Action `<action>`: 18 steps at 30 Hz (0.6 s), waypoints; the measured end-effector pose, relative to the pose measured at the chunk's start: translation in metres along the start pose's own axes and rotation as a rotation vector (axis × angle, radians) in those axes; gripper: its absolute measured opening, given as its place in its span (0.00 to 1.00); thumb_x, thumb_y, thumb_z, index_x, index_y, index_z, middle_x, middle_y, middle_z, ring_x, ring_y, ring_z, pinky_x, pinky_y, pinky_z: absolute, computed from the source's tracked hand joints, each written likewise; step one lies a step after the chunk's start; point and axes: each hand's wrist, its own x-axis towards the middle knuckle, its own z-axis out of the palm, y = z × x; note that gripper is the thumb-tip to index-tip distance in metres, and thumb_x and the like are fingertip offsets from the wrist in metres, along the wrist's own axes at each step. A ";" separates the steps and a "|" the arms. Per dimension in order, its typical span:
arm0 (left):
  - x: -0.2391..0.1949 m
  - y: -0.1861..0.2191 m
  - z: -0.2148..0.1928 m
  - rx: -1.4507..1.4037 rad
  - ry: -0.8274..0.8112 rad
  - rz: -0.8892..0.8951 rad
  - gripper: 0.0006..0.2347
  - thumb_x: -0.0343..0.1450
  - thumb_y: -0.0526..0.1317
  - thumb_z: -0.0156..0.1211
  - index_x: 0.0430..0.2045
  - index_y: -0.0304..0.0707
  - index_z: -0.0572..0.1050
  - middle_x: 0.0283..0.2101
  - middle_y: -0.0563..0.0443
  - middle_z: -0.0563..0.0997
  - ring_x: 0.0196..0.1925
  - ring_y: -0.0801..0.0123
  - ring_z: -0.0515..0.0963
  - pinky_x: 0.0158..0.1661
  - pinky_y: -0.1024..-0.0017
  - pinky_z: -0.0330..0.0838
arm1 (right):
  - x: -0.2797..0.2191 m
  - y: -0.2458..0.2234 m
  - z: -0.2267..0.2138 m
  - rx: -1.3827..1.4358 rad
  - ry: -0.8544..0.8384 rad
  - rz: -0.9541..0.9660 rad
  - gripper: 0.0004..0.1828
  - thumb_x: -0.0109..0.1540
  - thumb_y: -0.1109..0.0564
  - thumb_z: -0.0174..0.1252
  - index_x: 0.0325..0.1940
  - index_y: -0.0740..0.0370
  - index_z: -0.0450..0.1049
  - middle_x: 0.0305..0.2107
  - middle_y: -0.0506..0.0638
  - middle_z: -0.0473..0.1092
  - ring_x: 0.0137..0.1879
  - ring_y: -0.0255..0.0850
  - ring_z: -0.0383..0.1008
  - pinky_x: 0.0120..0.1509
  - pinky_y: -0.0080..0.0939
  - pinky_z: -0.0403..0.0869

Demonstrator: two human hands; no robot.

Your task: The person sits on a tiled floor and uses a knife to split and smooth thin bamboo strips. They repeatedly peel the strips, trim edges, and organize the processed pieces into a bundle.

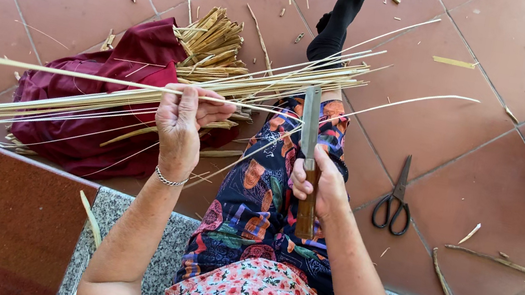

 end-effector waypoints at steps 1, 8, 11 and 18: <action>0.003 0.003 0.005 0.021 -0.023 0.021 0.08 0.83 0.39 0.40 0.41 0.32 0.63 0.40 0.40 0.81 0.41 0.55 0.87 0.43 0.62 0.86 | 0.000 0.002 0.001 -0.016 0.010 0.026 0.17 0.73 0.42 0.39 0.51 0.56 0.64 0.17 0.48 0.63 0.16 0.31 0.56 0.19 0.32 0.61; 0.017 0.001 0.046 0.083 -0.233 0.178 0.07 0.83 0.38 0.45 0.48 0.31 0.64 0.41 0.39 0.82 0.44 0.58 0.87 0.45 0.67 0.83 | 0.004 0.017 0.009 0.010 -0.061 0.185 0.17 0.73 0.42 0.40 0.52 0.55 0.67 0.17 0.46 0.63 0.16 0.29 0.55 0.17 0.29 0.58; 0.023 -0.011 0.058 0.116 -0.336 0.154 0.15 0.80 0.39 0.50 0.58 0.31 0.59 0.46 0.39 0.80 0.50 0.63 0.85 0.50 0.71 0.82 | 0.007 0.016 0.007 0.032 -0.059 0.197 0.18 0.73 0.42 0.39 0.53 0.55 0.67 0.17 0.46 0.62 0.16 0.28 0.55 0.16 0.28 0.58; -0.001 -0.064 0.020 0.714 -0.454 -0.241 0.10 0.77 0.38 0.55 0.48 0.33 0.77 0.44 0.52 0.82 0.46 0.76 0.80 0.47 0.76 0.76 | 0.022 -0.010 -0.018 0.122 -0.340 0.148 0.23 0.75 0.39 0.37 0.50 0.59 0.66 0.18 0.46 0.61 0.17 0.28 0.55 0.17 0.28 0.58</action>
